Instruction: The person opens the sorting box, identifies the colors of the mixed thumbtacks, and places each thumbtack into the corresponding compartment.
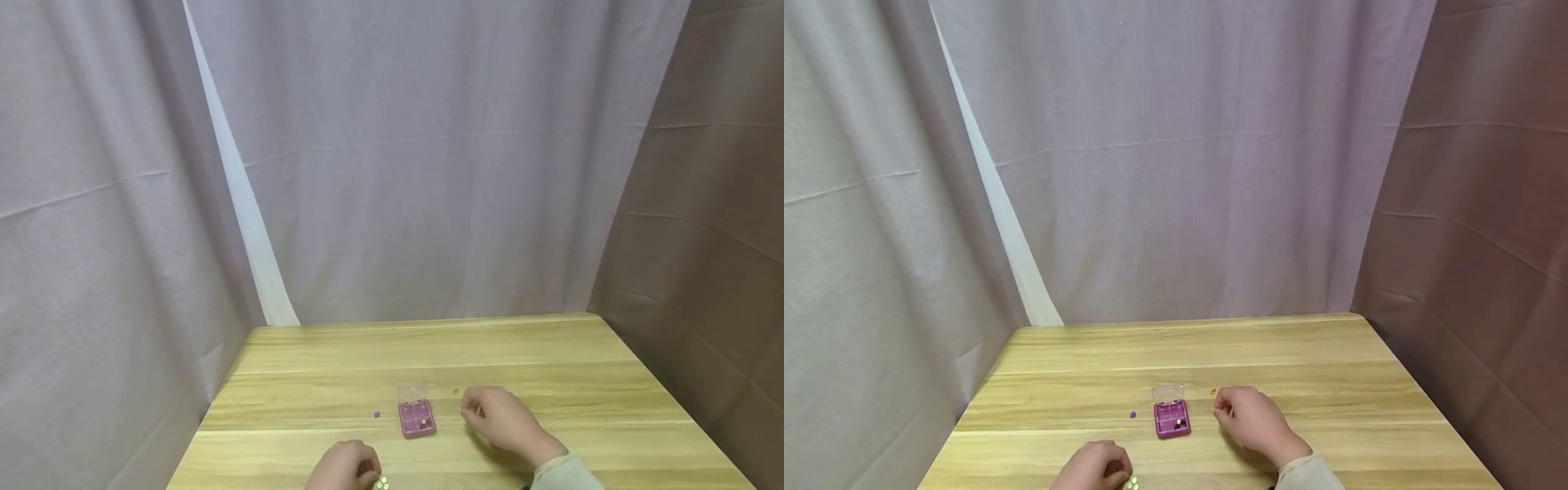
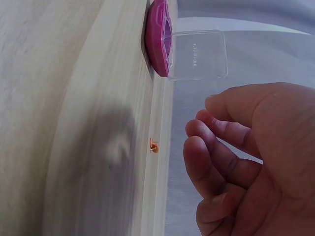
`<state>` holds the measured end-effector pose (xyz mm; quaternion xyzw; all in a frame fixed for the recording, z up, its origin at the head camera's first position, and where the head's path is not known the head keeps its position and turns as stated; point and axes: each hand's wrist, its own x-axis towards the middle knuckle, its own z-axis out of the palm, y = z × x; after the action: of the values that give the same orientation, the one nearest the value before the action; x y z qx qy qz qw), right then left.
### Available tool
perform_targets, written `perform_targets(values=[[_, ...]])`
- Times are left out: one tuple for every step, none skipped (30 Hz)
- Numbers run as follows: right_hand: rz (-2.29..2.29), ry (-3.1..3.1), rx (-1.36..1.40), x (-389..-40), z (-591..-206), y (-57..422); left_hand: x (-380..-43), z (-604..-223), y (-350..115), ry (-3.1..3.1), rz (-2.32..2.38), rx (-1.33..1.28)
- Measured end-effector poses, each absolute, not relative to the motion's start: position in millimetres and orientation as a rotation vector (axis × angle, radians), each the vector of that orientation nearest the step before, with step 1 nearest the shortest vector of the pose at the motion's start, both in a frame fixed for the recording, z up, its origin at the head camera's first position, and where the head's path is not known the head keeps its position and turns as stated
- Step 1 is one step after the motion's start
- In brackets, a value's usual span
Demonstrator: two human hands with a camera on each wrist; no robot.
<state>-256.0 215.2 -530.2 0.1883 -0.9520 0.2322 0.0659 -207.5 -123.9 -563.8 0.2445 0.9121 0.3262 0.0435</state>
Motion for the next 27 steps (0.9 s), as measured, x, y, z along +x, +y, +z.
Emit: perform_targets(values=[[0.704, -2.873, 0.57, -255.7, -530.4, 215.2, -207.6, -563.1, -124.0, 2.793, 0.992, 0.748], [0.706, -2.875, 0.575, -255.6, -530.8, 215.2, -207.8, -562.5, -124.2, 2.797, 0.984, 0.753], [0.707, -2.876, 0.577, -255.5, -531.2, 215.2, -208.0, -561.9, -124.4, 2.804, 0.978, 0.755], [0.71, -2.878, 0.579, -255.4, -531.4, 215.1, -207.8, -561.1, -124.7, 2.811, 0.972, 0.755], [0.715, -2.878, 0.582, -255.3, -531.7, 214.9, -207.9, -560.6, -125.0, 2.818, 0.967, 0.76], [0.718, -2.879, 0.586, -255.2, -531.9, 214.6, -208.1, -560.5, -125.3, 2.828, 0.961, 0.766], [0.722, -2.878, 0.59, -255.1, -532.0, 214.3, -208.2, -560.4, -125.7, 2.836, 0.956, 0.771], [0.723, -2.875, 0.59, -255.0, -532.0, 213.8, -208.4, -560.7, -126.0, 2.848, 0.949, 0.779], [0.724, -2.872, 0.593, -254.9, -532.2, 213.3, -208.5, -561.1, -126.2, 2.857, 0.945, 0.783], [0.728, -2.869, 0.597, -254.5, -531.9, 212.8, -208.8, -561.8, -126.3, 2.866, 0.942, 0.786], [0.731, -2.866, 0.598, -254.3, -531.8, 212.3, -209.3, -562.8, -126.6, 2.878, 0.937, 0.791], [0.733, -2.863, 0.599, -254.0, -531.6, 211.9, -209.7, -563.9, -126.8, 2.894, 0.932, 0.792], [0.738, -2.86, 0.601, -253.8, -531.3, 211.7, -209.9, -564.8, -126.8, 2.906, 0.93, 0.794], [0.739, -2.859, 0.604, -253.6, -531.1, 211.5, -210.2, -565.8, -126.9, 2.919, 0.929, 0.795], [0.744, -2.86, 0.61, -253.5, -531.1, 211.5, -210.3, -566.8, -127.0, 2.931, 0.926, 0.791], [0.747, -2.86, 0.613, -253.2, -530.8, 211.4, -210.5, -567.6, -127.3, 2.945, 0.924, 0.788], [0.748, -2.861, 0.616, -253.2, -531.0, 211.3, -210.6, -568.1, -127.6, 2.954, 0.923, 0.788], [0.748, -2.863, 0.616, -253.1, -531.0, 211.3, -210.7, -568.5, -127.9, 2.957, 0.922, 0.785], [0.747, -2.865, 0.616, -252.9, -531.1, 211.4, -210.6, -568.3, -128.3, 2.961, 0.92, 0.785], [0.746, -2.866, 0.615, -252.7, -531.3, 211.5, -210.7, -567.9, -128.5, 2.96, 0.919, 0.78], [0.745, -2.867, 0.614, -252.6, -531.3, 211.6, -211.1, -567.2, -128.6, 2.96, 0.916, 0.776], [0.746, -2.867, 0.615, -252.5, -531.2, 211.7, -211.7, -566.4, -128.7, 2.961, 0.915, 0.775], [0.747, -2.871, 0.612, -252.3, -531.0, 211.7, -212.4, -565.3, -128.7, 2.967, 0.912, 0.779], [0.75, -2.872, 0.612, -252.1, -530.7, 211.8, -213.4, -564.2, -128.5, 2.973, 0.909, 0.783], [0.751, -2.872, 0.616, -252.0, -530.5, 211.8, -214.3, -562.5, -128.0, 2.982, 0.907, 0.787], [0.75, -2.873, 0.616, -251.8, -530.2, 211.9, -215.4, -560.8, -127.2, 2.986, 0.908, 0.784], [0.752, -2.876, 0.615, -251.8, -530.1, 211.9, -216.5, -559.4, -126.1, 2.994, 0.908, 0.785]])
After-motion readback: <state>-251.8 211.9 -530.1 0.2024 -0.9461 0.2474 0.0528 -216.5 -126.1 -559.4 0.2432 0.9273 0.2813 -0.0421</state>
